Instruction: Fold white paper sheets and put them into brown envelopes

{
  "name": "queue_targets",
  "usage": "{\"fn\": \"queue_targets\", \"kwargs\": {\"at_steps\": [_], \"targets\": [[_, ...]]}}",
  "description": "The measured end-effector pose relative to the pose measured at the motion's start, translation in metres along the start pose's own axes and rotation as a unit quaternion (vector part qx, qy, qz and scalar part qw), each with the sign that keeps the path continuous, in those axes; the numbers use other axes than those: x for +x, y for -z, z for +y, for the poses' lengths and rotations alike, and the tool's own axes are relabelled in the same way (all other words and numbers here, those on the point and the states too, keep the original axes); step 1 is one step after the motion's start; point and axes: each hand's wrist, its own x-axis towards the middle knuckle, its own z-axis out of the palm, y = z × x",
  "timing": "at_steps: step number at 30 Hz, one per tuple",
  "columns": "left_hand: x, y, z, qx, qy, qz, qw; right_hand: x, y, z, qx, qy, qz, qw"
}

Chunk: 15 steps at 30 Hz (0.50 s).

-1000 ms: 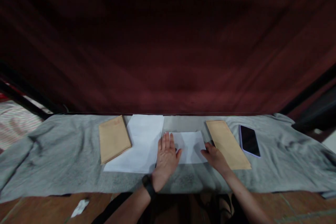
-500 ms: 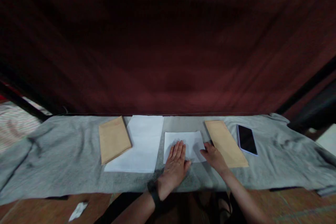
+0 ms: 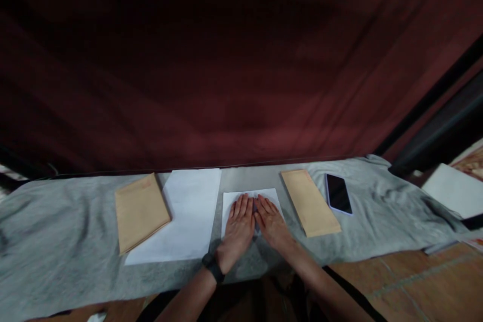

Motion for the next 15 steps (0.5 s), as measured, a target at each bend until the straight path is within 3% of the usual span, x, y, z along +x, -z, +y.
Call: {"fn": "queue_targets", "kwargs": {"at_steps": [5, 15], "targets": [[0.006, -0.018, -0.012, 0.012, 0.03, 0.026, 0.999, 0.011, -0.008, 0.004, -0.044, -0.029, 0.001, 0.999], [0.01, -0.014, -0.011, 0.033, 0.127, 0.011, 0.991, 0.01, -0.018, 0.026, -0.109, -0.066, 0.068, 0.99]]}}
